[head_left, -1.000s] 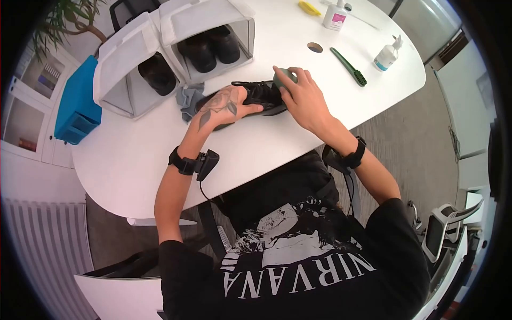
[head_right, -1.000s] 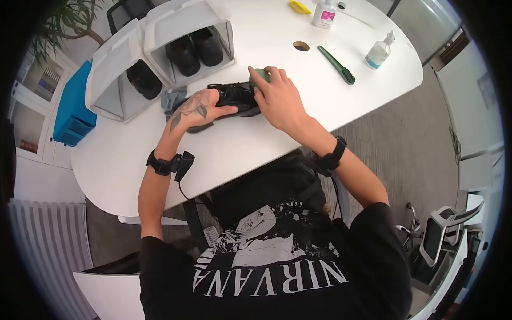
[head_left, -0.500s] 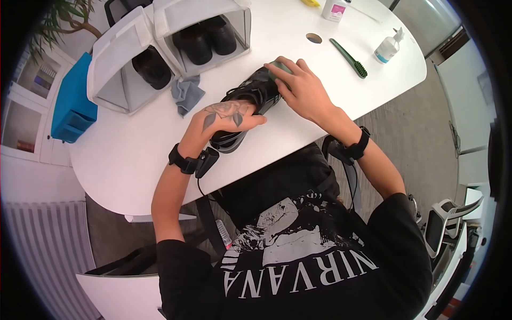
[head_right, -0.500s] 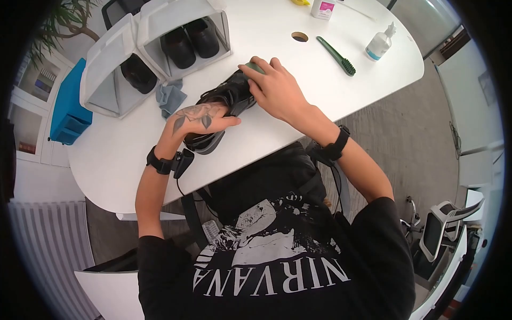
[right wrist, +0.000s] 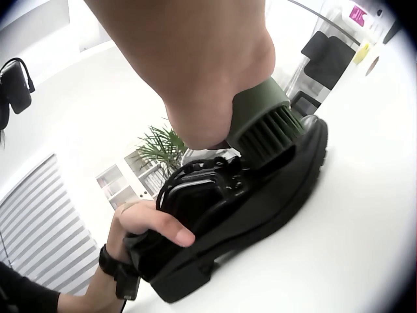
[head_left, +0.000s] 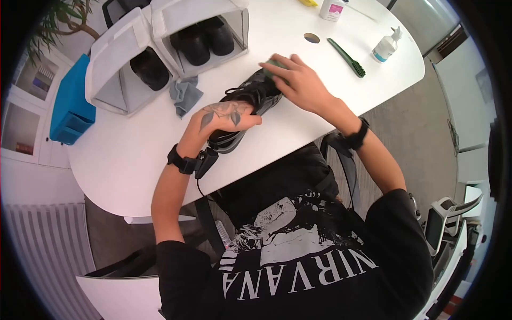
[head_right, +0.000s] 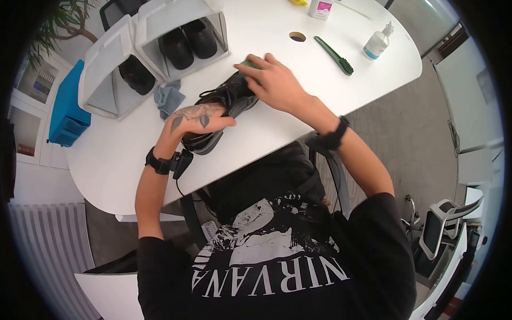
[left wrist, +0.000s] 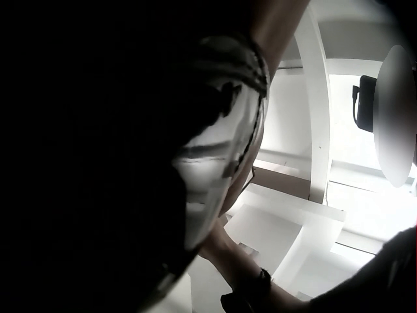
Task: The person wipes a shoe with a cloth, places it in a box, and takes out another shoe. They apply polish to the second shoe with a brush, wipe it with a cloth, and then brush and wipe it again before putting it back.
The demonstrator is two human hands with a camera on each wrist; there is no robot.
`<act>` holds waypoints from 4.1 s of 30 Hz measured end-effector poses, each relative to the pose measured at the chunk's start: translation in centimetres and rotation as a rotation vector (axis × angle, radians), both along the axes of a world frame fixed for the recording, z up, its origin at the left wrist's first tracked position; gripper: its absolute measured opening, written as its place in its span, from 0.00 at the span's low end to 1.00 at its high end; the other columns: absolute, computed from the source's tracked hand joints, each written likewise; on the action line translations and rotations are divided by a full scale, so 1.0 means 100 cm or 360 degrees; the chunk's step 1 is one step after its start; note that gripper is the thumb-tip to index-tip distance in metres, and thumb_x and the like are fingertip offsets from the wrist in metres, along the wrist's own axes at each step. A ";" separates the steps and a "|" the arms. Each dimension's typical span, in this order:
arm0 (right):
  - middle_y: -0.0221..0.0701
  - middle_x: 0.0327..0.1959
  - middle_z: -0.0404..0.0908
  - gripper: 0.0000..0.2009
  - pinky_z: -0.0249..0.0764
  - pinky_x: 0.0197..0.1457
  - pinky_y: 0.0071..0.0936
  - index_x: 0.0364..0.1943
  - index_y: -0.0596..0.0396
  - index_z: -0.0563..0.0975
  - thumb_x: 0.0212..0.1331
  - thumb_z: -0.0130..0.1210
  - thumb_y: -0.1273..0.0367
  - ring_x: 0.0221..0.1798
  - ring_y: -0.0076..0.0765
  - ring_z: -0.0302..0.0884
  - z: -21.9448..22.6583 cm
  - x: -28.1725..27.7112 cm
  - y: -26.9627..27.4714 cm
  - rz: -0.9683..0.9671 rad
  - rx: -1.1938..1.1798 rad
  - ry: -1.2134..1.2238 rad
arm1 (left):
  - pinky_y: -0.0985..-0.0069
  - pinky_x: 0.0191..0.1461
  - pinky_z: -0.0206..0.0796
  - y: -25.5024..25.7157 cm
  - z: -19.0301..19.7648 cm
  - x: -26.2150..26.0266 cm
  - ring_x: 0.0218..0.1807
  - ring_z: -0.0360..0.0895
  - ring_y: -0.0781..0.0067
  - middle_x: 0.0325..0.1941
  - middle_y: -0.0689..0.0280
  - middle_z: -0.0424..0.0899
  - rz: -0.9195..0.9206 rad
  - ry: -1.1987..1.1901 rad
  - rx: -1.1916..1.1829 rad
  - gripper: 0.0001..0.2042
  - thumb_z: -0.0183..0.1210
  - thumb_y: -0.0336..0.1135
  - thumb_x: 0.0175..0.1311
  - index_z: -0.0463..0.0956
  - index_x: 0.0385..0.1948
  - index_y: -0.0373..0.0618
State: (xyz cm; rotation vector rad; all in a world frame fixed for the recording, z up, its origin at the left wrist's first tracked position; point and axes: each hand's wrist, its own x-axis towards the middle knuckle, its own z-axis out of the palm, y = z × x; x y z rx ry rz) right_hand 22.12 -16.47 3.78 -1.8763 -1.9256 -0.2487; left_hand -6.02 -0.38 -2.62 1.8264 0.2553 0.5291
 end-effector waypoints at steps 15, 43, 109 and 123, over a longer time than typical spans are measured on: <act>0.38 0.68 0.79 0.22 0.77 0.65 0.44 0.70 0.46 0.79 0.72 0.54 0.68 0.58 0.54 0.77 0.008 -0.001 0.004 0.0080 -0.0054 0.0045 | 0.67 0.67 0.71 -0.017 0.062 0.061 0.59 0.83 0.53 0.57 0.53 0.88 -0.0417 0.1049 0.0681 0.20 0.55 0.42 0.76 0.79 0.52 0.30; 0.36 0.57 0.84 0.19 0.83 0.57 0.41 0.62 0.48 0.85 0.69 0.57 0.65 0.54 0.47 0.80 -0.033 0.014 0.035 0.0003 0.0312 -0.0052 | 0.73 0.64 0.73 0.032 -0.004 -0.046 0.57 0.82 0.66 0.57 0.58 0.87 0.0166 0.0488 0.0536 0.17 0.63 0.32 0.73 0.81 0.59 0.32; 0.38 0.56 0.84 0.21 0.81 0.59 0.45 0.63 0.52 0.81 0.67 0.58 0.66 0.55 0.51 0.79 -0.037 0.043 0.036 -0.0231 0.0370 0.0020 | 0.72 0.69 0.69 0.004 -0.004 -0.032 0.61 0.82 0.64 0.62 0.57 0.86 0.0386 0.0072 -0.0253 0.17 0.56 0.31 0.77 0.80 0.61 0.33; 0.34 0.56 0.86 0.21 0.82 0.59 0.44 0.64 0.52 0.83 0.70 0.55 0.65 0.52 0.50 0.79 -0.031 0.038 0.005 -0.0295 0.0373 0.0191 | 0.71 0.67 0.70 0.022 -0.020 -0.027 0.60 0.82 0.66 0.60 0.57 0.87 0.0360 0.0186 0.0077 0.17 0.57 0.34 0.77 0.81 0.57 0.29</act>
